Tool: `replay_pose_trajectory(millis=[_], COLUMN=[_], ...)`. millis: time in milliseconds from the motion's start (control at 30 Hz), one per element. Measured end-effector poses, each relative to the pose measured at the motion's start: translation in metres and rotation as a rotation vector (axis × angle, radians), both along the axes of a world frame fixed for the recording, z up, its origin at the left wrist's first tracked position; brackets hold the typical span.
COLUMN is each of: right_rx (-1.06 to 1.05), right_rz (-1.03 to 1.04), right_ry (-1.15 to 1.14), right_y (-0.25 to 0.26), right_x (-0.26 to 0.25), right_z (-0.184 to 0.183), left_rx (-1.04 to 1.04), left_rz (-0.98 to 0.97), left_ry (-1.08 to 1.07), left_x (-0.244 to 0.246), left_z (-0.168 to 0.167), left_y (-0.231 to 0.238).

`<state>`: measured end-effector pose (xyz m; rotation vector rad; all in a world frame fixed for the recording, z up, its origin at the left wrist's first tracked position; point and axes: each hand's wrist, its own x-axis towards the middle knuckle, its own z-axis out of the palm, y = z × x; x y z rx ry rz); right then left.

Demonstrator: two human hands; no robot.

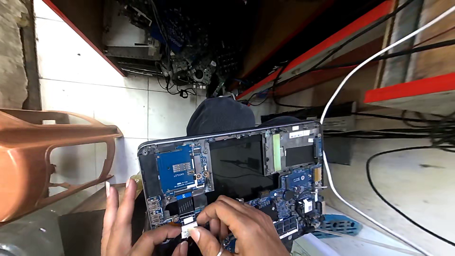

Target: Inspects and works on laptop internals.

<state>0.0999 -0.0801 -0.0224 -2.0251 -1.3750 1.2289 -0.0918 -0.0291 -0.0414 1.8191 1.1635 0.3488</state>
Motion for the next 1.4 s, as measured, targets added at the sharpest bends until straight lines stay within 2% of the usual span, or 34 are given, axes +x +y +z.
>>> replay_pose_trajectory(millis=[200, 533, 700, 900, 1000, 1233, 1400], right_rx=[-0.013, -0.051, -0.083, -0.032, 0.079, 0.442, 0.540], right_rz=[-0.097, -0.200, -0.154, -0.138, -0.134, -0.064, -0.004], right_ry=[0.098, 0.336, 0.337, 0.334, 0.284, 0.006, -0.169], right_y=[0.002, 0.006, 0.008, 0.008, 0.011, 0.012, 0.006], right_x=[-0.001, 0.001, 0.006, 0.006, 0.006, -0.002, -0.006], right_z=[-0.003, -0.001, -0.002, -0.003, -0.005, -0.029, -0.035], left_rx=[-0.033, -0.003, -0.052, -0.095, -0.050, 0.106, 0.082], left_rz=[0.026, 0.043, 0.121, 0.117, 0.112, 0.066, 0.079], left_ry=[-0.055, -0.026, -0.091, -0.107, -0.105, -0.045, -0.047], left_x=[0.000, 0.009, 0.011, 0.012, 0.011, 0.008, -0.001], left_z=[-0.002, -0.004, -0.007, -0.005, -0.007, -0.013, -0.012], left_y=[0.002, 0.005, 0.006, 0.009, 0.011, 0.018, 0.021])
